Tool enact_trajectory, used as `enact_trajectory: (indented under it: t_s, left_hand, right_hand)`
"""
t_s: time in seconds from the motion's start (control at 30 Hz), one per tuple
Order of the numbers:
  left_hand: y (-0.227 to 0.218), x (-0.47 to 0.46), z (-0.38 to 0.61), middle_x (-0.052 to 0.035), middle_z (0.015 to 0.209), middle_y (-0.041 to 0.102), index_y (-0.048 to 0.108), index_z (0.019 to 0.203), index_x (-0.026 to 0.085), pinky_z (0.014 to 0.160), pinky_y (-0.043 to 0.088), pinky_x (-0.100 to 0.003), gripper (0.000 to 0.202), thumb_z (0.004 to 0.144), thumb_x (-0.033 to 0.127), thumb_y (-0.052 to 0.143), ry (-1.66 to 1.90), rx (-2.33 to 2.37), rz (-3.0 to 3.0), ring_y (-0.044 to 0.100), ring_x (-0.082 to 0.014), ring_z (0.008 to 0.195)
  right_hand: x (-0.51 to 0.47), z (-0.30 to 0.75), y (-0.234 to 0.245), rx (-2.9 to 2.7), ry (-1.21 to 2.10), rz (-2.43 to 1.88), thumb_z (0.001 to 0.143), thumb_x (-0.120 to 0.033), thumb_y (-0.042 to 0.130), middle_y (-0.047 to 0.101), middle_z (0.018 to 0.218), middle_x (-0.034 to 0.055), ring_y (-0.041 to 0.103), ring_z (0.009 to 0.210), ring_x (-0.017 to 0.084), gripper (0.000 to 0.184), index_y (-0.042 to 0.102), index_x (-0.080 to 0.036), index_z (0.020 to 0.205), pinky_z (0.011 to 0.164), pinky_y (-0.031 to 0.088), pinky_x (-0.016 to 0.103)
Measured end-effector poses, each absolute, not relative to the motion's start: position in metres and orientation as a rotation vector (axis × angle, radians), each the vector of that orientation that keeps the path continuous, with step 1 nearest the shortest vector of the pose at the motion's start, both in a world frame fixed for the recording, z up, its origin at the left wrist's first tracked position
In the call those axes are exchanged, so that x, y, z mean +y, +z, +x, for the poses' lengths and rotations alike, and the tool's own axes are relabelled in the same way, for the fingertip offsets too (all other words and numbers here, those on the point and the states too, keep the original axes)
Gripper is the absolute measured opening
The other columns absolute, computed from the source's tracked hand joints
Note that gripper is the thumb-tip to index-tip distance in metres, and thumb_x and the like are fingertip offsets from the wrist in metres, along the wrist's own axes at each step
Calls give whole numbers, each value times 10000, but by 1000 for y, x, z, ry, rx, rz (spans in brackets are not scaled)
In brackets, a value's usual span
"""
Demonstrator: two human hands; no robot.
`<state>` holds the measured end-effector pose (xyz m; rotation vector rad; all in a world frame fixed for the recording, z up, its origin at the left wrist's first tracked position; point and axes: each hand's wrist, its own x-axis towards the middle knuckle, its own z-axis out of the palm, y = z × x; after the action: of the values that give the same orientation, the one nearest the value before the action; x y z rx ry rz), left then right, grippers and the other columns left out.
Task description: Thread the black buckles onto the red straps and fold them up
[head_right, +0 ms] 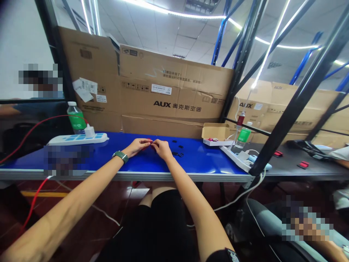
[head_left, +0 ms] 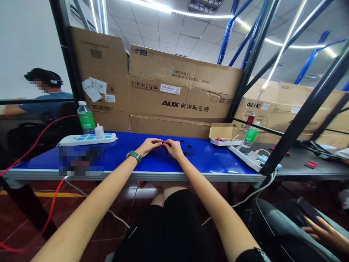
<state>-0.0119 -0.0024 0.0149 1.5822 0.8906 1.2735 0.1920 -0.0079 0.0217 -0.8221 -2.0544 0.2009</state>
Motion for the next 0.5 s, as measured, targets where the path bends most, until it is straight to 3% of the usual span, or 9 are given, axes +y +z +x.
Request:
enact_trajectory:
  t_s: [0.17, 0.5]
  left_hand:
    - [16, -2, -10, -146, 1130, 757, 749, 1116, 140, 833, 546, -341, 675, 574, 508, 913, 1381, 833, 1607, 703, -249, 973]
    - [14, 0, -11, -145, 1094, 770, 763, 1092, 135, 914, 551, -414, 653, 589, 526, 907, 1335, 840, 1738, 715, -282, 997]
  right_hand:
    - [0, 191, 19, -1875, 551, -761, 840, -378, 698, 752, 894, 19, 706, 814, 173, 177, 679, -219, 915, 806, 549, 281]
    - [-6, 194, 23, -1942, 413, -757, 855, -288, 638, 742, 893, 14, 695, 856, 179, 66, 657, -229, 877, 858, 534, 291]
